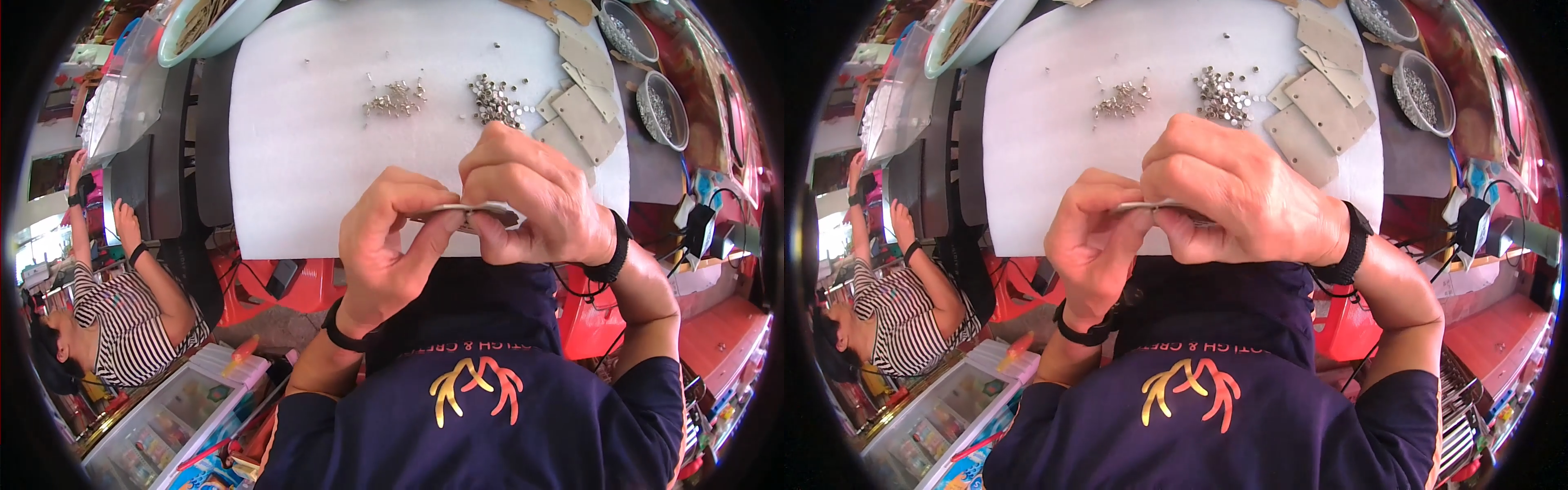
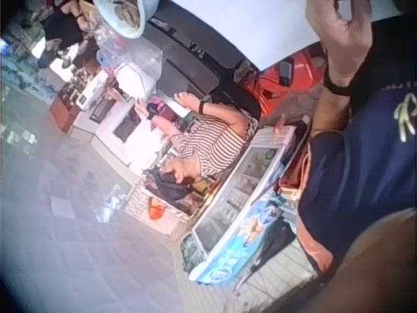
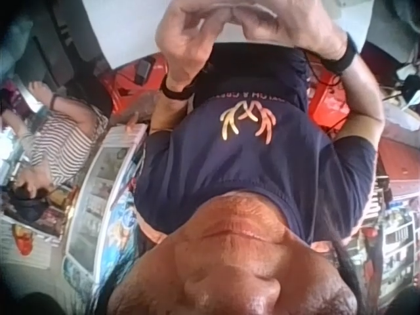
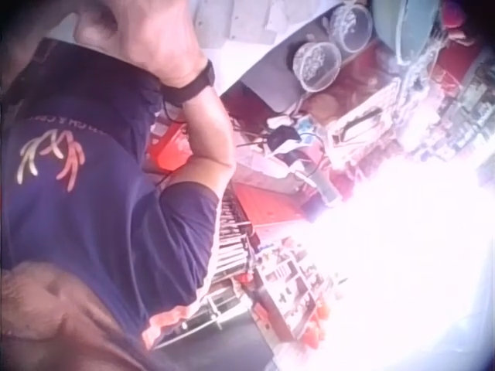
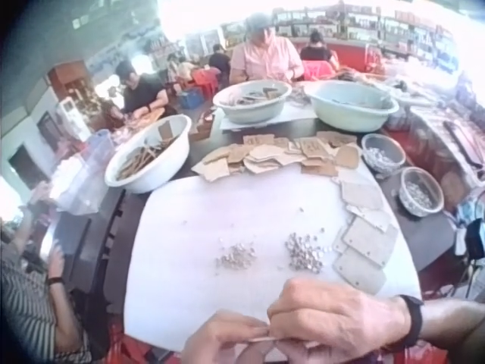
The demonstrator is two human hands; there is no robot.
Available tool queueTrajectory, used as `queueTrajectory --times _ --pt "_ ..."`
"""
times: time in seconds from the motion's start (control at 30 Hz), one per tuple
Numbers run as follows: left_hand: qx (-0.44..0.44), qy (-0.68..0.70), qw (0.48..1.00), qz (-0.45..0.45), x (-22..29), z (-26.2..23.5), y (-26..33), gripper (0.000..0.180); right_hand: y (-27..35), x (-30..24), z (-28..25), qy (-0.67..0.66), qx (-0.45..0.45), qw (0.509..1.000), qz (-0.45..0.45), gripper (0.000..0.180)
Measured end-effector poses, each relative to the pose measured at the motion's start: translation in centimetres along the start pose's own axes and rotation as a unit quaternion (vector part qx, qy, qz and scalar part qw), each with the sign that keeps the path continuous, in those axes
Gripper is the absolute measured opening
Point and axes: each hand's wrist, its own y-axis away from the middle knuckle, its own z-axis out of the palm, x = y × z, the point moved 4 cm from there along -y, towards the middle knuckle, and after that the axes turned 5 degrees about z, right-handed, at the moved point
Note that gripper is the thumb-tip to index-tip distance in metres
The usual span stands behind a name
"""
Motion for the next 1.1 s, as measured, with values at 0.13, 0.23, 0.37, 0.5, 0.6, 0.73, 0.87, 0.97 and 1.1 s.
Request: queueTrajectory --times 0.13,0.23,0.37,0.5,0.6,0.73,0.87,0.97,1.1 --pt "0.014 0.074 0.994 -0.080 -1.1 0.3 0.2 0.014 0.4 0.6 0.2 -0.027 -0.007 0.996 0.080 0.023" --pt "0.023 0.092 0.990 -0.108 -1.8 0.1 0.2 0.013 0.9 1.4 0.3 -0.057 -0.041 0.982 0.177 0.017" --pt "0.071 0.089 0.980 -0.166 -1.3 0.5 0.0 0.014 1.6 2.4 0.9 -0.108 -0.016 0.960 0.257 0.018" --pt "0.040 0.046 0.986 -0.154 -1.7 -0.2 0.2 0.016 1.8 2.5 1.2 -0.126 0.001 0.953 0.275 0.014" --pt "0.048 0.028 0.989 -0.135 -1.6 -0.3 0.1 0.012 2.0 2.5 1.1 -0.129 0.019 0.958 0.255 0.012" --pt "0.056 0.003 0.991 -0.119 -1.1 -0.2 0.0 0.008 2.3 2.4 0.9 -0.174 0.027 0.936 0.305 0.014" --pt "0.054 0.000 0.992 -0.113 -1.2 -0.3 0.0 0.009 2.1 2.2 0.7 -0.172 0.010 0.937 0.304 0.016" --pt "0.042 -0.008 0.995 -0.090 -0.9 0.0 -0.2 0.011 2.0 2.0 0.6 -0.146 -0.013 0.948 0.282 0.015" --pt "0.031 -0.006 0.997 -0.069 -0.4 0.0 -0.4 0.012 1.8 1.7 0.5 -0.149 -0.005 0.949 0.278 0.013"
